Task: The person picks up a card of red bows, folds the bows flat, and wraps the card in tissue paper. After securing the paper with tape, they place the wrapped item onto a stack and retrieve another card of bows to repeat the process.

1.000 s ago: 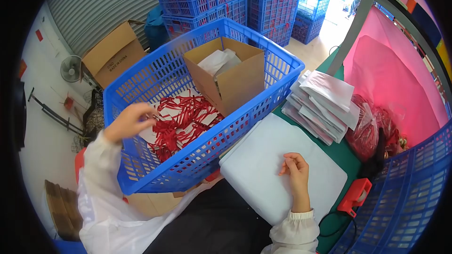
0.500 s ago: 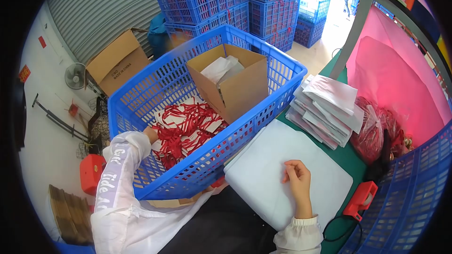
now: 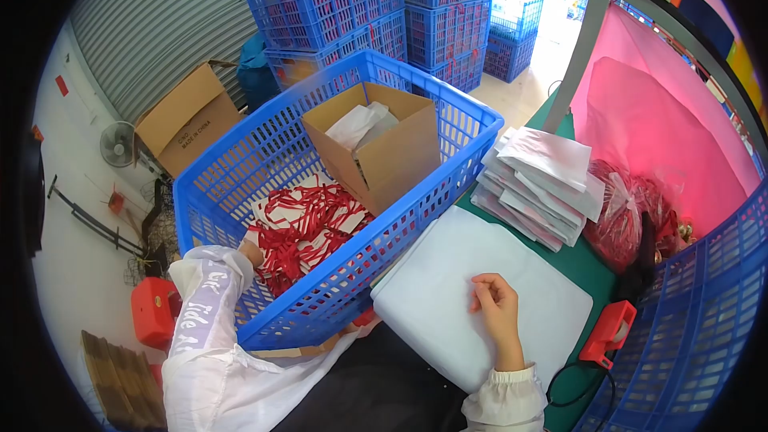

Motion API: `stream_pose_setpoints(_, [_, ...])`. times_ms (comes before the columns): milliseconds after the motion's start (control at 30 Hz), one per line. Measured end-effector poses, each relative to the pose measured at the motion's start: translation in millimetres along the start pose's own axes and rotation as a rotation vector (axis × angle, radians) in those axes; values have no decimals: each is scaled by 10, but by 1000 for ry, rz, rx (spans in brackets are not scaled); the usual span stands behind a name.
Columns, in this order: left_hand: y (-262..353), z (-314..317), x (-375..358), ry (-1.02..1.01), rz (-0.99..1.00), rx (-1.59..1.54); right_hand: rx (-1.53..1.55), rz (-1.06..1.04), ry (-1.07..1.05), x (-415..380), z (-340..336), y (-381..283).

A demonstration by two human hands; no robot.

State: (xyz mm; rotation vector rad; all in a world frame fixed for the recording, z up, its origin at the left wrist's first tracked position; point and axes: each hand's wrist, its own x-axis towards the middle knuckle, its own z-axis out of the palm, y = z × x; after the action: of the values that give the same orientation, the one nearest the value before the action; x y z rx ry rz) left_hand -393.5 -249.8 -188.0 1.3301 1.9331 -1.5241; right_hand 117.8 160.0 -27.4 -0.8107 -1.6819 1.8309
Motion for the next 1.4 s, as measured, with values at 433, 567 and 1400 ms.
stream_pose_setpoints(433, [-452,-1288,-620,548,-138,-174,-9,-6,-10,1,7,19])
stream_pose_setpoints(567, [-646,-2116,-1454,603,-253,-411,-22,-23,-8,-16,26,-2])
stream_pose_setpoints(1400, [-172,-2228,-2994,1668,-61,-2213,-265,-729,-94,414,1129,-1239])
